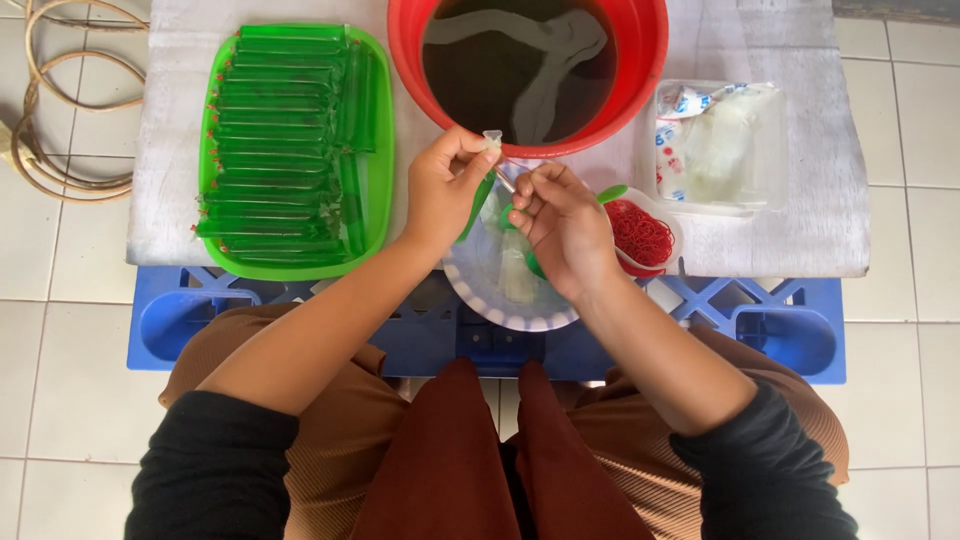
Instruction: Filling small plastic bags with liquid using a ladle and funnel, then sealing them with rubber bands.
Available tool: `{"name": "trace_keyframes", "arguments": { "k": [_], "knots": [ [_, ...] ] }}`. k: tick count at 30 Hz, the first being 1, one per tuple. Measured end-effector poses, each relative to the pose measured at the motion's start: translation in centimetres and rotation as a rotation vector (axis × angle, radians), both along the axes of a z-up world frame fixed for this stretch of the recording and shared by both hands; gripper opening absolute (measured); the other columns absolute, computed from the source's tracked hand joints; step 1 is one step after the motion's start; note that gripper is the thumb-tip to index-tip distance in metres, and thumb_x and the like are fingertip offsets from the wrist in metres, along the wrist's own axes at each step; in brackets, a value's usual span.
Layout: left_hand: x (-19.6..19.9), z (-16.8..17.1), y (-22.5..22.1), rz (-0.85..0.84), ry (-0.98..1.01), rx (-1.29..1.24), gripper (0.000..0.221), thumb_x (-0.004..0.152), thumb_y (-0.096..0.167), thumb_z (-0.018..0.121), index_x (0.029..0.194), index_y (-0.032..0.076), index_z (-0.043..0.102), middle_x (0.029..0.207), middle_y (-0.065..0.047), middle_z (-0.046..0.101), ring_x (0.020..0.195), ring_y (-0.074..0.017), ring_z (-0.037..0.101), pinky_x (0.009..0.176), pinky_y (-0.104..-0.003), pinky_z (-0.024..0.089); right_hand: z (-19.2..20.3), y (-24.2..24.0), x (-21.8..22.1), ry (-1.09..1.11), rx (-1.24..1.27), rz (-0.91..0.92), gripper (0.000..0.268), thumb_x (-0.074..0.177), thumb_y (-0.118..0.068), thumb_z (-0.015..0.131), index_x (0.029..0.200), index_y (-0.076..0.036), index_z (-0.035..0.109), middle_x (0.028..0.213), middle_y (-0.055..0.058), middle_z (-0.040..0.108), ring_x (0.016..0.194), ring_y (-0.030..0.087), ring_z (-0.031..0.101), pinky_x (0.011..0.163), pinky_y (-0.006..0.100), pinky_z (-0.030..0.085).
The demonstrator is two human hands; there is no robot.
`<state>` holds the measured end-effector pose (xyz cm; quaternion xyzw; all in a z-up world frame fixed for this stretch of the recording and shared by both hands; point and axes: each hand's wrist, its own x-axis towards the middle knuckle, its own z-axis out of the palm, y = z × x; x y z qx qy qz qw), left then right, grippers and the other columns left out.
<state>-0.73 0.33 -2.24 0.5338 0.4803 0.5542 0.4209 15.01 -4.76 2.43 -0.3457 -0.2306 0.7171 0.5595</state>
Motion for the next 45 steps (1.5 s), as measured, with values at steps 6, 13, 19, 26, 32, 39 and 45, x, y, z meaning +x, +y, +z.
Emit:
{"name": "trace_keyframes", "arguments": {
  "k": [6,13,19,26,32,39,45],
  "knots": [
    [0.0,1.6,0.2,0.058,0.005,0.061,0.005,0.094,0.013,0.077,0.097,0.01,0.073,0.082,-0.005,0.075,0.077,-0.0065,0.069,0.071,-0.028,0.061,-2.1,-2.1,-3.5,0.395,-0.2,0.003,0.005,0.099,-0.012,0.059,0.1,-0.009,0.055,0.086,-0.003,0.054,0.081,0.011,0.061,0.078,0.024,0.055],
    [1.7,8.6,-3.9,-0.607,-0.464,-0.001,0.011,0.091,0.004,0.075,0.091,0.005,0.064,0.095,-0.012,0.076,0.094,-0.0214,0.076,0.083,-0.032,0.063,-8.6,-2.0,-4.5,0.508,0.156,-0.049,0.008,0.093,-0.015,0.063,0.096,-0.008,0.063,0.089,0.006,0.068,0.08,0.02,0.066,0.079,0.037,0.056],
    [0.3,9.2,-1.4,-0.806,-0.024,0.185,0.009,0.086,0.009,0.083,0.087,0.009,0.075,0.077,0.001,0.072,0.077,-0.0067,0.067,0.074,-0.027,0.057,-6.0,0.5,2.8,-0.111,0.494,-0.068,0.017,0.09,-0.016,0.068,0.082,-0.006,0.057,0.074,0.005,0.059,0.067,0.011,0.053,0.064,0.027,0.051],
    [2.0,8.7,-1.6,-0.354,0.065,0.211,0.006,0.088,0.008,0.078,0.091,0.011,0.075,0.078,-0.002,0.074,0.077,-0.008,0.069,0.069,-0.023,0.057,-0.1,-4.5,-3.3,0.206,0.373,-0.282,0.007,0.084,-0.003,0.056,0.09,-0.003,0.054,0.074,0.004,0.04,0.068,0.014,0.041,0.066,0.03,0.041],
    [0.8,9.2,-1.4,-0.564,0.111,0.151,0.008,0.085,0.009,0.081,0.09,0.009,0.075,0.077,-0.004,0.072,0.078,-0.016,0.072,0.069,-0.029,0.059,-7.7,-0.9,-0.2,0.379,0.281,-0.187,0.008,0.08,-0.009,0.056,0.084,-0.008,0.049,0.07,-0.004,0.036,0.065,0.009,0.036,0.064,0.026,0.036],
    [0.8,8.5,-1.0,-0.396,0.013,0.115,0.006,0.089,0.005,0.077,0.095,0.008,0.077,0.086,-0.01,0.078,0.085,-0.0155,0.076,0.079,-0.028,0.062,-2.8,-4.1,-4.1,0.355,0.452,-0.27,0.011,0.09,-0.015,0.061,0.093,-0.008,0.054,0.097,0.009,0.056,0.079,0.012,0.055,0.068,0.024,0.047],
    [-0.3,7.1,0.5,-0.579,-0.085,0.03,0.011,0.085,0.006,0.081,0.095,0.005,0.076,0.082,-0.008,0.077,0.081,-0.0096,0.073,0.073,-0.025,0.062,-9.0,-0.4,-1.2,0.376,0.377,-0.158,0.016,0.086,-0.022,0.06,0.087,-0.009,0.053,0.085,0.005,0.058,0.077,0.015,0.054,0.07,0.028,0.048]
  ]
}}
